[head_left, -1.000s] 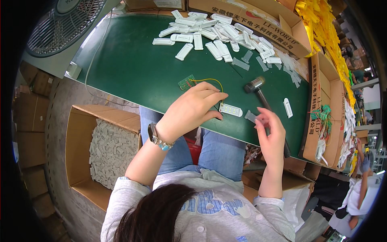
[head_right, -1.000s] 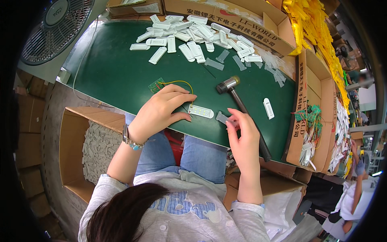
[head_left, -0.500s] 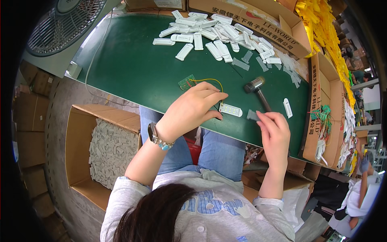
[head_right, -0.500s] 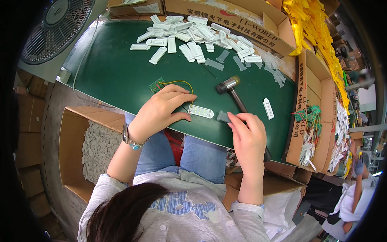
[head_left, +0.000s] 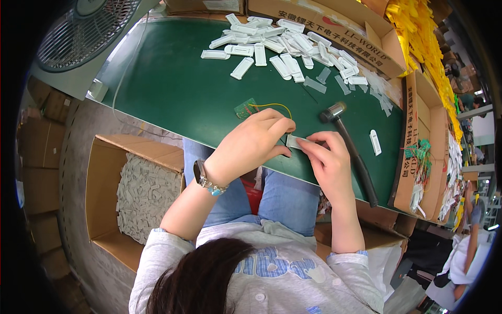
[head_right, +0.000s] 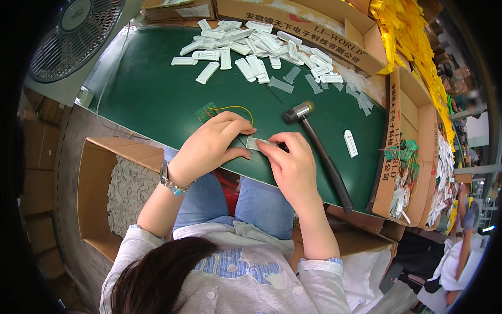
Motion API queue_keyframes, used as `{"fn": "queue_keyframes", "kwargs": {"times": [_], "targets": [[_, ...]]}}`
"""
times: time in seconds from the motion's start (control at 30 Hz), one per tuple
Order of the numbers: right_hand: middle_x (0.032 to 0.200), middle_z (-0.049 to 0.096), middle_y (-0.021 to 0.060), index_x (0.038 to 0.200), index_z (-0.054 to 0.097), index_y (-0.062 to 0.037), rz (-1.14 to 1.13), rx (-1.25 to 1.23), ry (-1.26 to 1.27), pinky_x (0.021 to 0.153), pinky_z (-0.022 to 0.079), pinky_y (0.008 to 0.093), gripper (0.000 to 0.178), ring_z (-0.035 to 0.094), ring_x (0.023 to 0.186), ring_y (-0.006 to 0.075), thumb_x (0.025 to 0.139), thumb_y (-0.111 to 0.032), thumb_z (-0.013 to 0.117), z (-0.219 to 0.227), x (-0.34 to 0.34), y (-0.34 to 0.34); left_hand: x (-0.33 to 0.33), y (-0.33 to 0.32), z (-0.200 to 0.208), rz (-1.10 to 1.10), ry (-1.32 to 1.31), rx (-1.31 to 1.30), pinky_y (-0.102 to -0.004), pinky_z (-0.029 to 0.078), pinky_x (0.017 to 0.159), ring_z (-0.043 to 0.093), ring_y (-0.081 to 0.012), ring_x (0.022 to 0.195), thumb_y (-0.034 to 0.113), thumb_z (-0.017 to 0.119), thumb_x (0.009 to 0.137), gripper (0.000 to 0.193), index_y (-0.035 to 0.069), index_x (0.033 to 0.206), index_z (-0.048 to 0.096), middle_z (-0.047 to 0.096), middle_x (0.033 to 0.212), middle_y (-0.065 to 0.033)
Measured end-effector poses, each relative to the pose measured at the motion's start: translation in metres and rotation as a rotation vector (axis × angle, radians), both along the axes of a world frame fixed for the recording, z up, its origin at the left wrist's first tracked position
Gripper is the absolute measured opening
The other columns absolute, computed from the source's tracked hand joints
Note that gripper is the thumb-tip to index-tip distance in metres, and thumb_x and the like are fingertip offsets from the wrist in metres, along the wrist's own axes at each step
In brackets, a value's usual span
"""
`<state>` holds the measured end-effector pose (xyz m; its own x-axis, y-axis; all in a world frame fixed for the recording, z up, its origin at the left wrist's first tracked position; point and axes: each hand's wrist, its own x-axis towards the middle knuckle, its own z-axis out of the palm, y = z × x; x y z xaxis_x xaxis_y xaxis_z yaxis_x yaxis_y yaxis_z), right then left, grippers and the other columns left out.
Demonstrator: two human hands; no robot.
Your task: The person assembles LED light modules by inserting circuit boards into plastic casings, attaching plastic covers, tapping them with a hammer, and placing the assembled units into a cardboard box.
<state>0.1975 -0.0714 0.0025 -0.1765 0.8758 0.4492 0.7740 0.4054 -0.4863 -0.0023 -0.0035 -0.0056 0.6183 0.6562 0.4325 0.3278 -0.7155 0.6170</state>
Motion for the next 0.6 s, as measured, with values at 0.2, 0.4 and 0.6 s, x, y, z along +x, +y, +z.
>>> {"fn": "queue_keyframes", "kwargs": {"times": [0.2,0.4,0.6], "targets": [[0.096,0.061,0.0077,0.102,0.075,-0.0099,0.013,0.024,-0.094,0.074,0.05,0.0374,0.033,0.06,0.088,0.0257,0.073,0.004,0.071,0.0,-0.001,-0.002,-0.001,0.003,0.0,-0.049,0.037,0.141,-0.0402,0.05,0.091,0.061,-0.0287,0.105,0.017,0.078,0.071,0.034,0.006,0.101,0.065,0.066,0.105,-0.0074],[0.107,0.061,0.0094,0.109,0.072,-0.01,0.015,0.052,-0.2,0.081,0.049,0.0407,0.036,0.059,0.096,0.0284,0.074,0.0,0.072,0.0,0.001,-0.007,0.003,0.003,0.002,-0.075,0.053,0.195,-0.0393,0.05,0.092,0.06,-0.0271,0.104,0.017,0.077,0.071,0.031,0.008,0.099,0.065,0.066,0.103,-0.0061],[0.11,0.062,0.0122,0.106,0.063,-0.0051,-0.4,-0.001,-0.414,0.086,0.045,0.0447,0.034,0.059,0.103,0.0314,0.078,-0.018,0.077,0.035,0.038,-0.026,-0.001,0.003,0.001,-0.081,0.06,0.189,-0.0397,0.05,0.092,0.06,-0.0271,0.103,0.017,0.076,0.072,0.03,0.008,0.099,0.065,0.065,0.103,-0.0057]]}}
